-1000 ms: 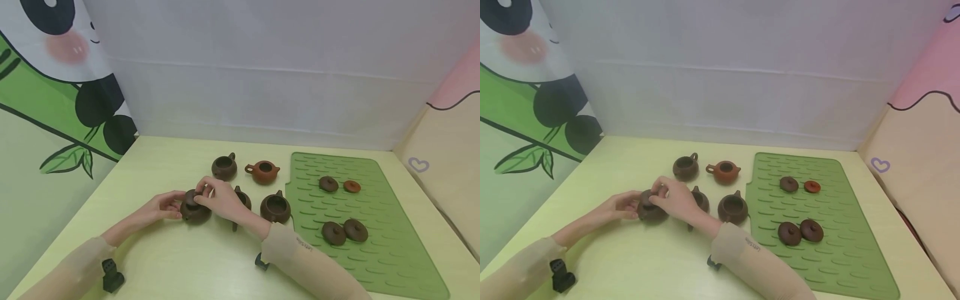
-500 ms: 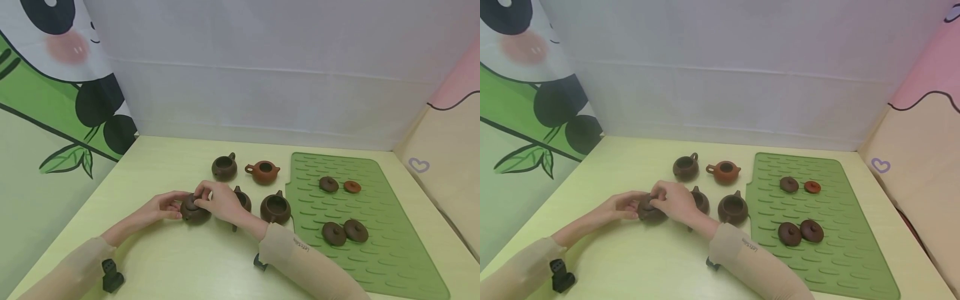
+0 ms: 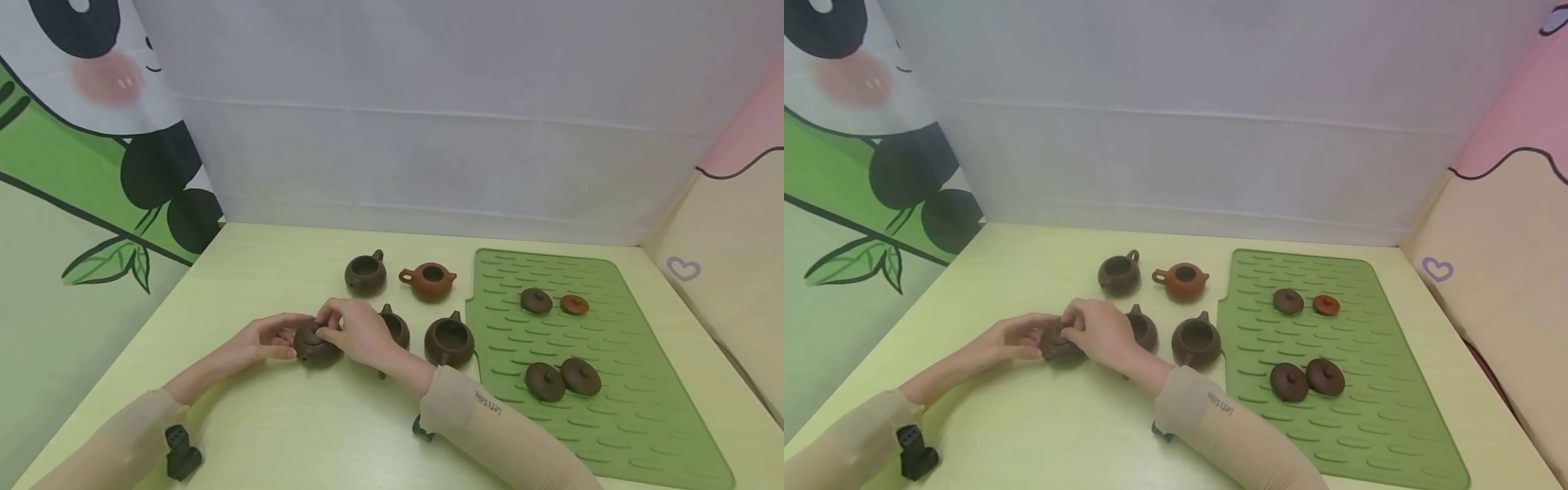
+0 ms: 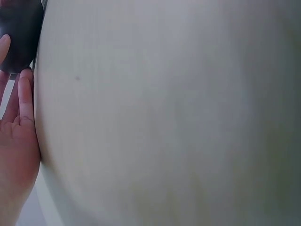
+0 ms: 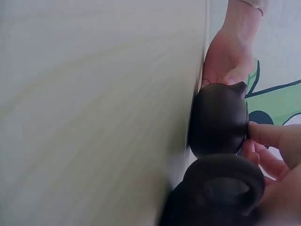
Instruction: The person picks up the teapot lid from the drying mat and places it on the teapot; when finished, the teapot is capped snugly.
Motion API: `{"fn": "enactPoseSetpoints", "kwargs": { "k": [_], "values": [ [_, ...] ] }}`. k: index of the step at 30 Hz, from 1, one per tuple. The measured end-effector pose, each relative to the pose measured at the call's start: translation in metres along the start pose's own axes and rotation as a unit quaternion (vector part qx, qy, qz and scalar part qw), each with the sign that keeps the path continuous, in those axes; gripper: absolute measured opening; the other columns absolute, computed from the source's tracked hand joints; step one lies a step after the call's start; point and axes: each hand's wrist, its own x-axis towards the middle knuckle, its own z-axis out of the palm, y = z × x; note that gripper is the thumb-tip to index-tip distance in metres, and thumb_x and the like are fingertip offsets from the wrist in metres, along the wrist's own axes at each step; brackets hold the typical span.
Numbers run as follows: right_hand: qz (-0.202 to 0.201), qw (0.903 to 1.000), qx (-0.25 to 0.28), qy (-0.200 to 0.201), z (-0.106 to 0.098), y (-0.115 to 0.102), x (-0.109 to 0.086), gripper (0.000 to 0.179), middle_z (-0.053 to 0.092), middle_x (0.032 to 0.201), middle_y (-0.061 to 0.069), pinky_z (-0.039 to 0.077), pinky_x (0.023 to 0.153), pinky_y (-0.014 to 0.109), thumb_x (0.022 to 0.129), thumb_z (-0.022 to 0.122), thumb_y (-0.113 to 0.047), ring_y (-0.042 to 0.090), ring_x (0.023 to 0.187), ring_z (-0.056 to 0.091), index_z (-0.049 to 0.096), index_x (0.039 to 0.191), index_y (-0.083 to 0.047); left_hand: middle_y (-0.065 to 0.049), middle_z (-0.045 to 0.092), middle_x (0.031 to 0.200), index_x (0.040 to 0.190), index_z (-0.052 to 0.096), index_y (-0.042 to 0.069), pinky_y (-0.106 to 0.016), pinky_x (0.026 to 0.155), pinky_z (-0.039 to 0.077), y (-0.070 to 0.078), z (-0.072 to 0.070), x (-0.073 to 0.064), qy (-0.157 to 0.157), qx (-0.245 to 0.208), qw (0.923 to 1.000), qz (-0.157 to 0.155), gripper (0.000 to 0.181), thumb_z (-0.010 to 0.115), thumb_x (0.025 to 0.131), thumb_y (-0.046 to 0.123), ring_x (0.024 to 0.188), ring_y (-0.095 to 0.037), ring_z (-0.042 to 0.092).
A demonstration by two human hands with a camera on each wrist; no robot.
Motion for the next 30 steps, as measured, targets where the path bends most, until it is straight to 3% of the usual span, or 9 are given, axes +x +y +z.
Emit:
{"fn": "enactPoseSetpoints", "kwargs": {
  "k": [9, 17, 24, 30],
  "values": [
    [0.009, 0.9999, 0.004, -0.009, -0.002, 0.000, 0.001, 0.013, 0.065, 0.077, -0.010, 0.040, 0.058, 0.016, 0.090, 0.073, -0.024, 0.000, 0.064, 0.051, 0.069, 0.102, -0.020, 0.017, 0.059, 0.128, 0.145, 0.046, 0.001, -0.020, 0.086, 0.052, 0.000, 0.001, 0.000, 0.005, 0.009, 0.9999, -0.004, 0.056, 0.065, 0.093, 0.009, 0.099, -0.010, 0.064],
    [0.011, 0.9988, 0.046, 0.015, -0.023, -0.003, -0.007, 0.017, 0.068, 0.079, -0.006, 0.040, 0.056, 0.018, 0.088, 0.075, -0.022, 0.006, 0.061, 0.051, 0.073, 0.105, -0.017, 0.010, 0.059, 0.130, 0.145, 0.046, 0.003, -0.020, 0.087, 0.052, 0.001, 0.001, 0.000, 0.007, 0.005, 0.9998, -0.016, 0.055, 0.065, 0.093, 0.010, 0.100, -0.011, 0.064],
    [-0.016, 0.9976, 0.040, 0.055, -0.049, 0.005, -0.032, 0.015, 0.067, 0.076, -0.006, 0.039, 0.055, 0.018, 0.089, 0.072, -0.019, 0.013, 0.059, 0.053, 0.071, 0.105, -0.018, 0.017, 0.061, 0.128, 0.145, 0.045, 0.003, -0.020, 0.087, 0.052, -0.001, 0.000, 0.000, 0.007, 0.004, 0.9999, -0.012, 0.058, 0.066, 0.092, 0.010, 0.100, -0.009, 0.066],
    [-0.019, 0.9934, 0.040, 0.106, -0.074, 0.019, -0.059, 0.012, 0.065, 0.075, -0.008, 0.042, 0.055, 0.019, 0.090, 0.070, -0.019, 0.008, 0.059, 0.053, 0.070, 0.102, -0.021, 0.021, 0.060, 0.128, 0.146, 0.044, 0.002, -0.020, 0.087, 0.053, -0.003, -0.001, 0.000, 0.007, -0.002, 0.9999, -0.009, 0.059, 0.067, 0.092, 0.009, 0.100, -0.007, 0.066]
  ]
}}
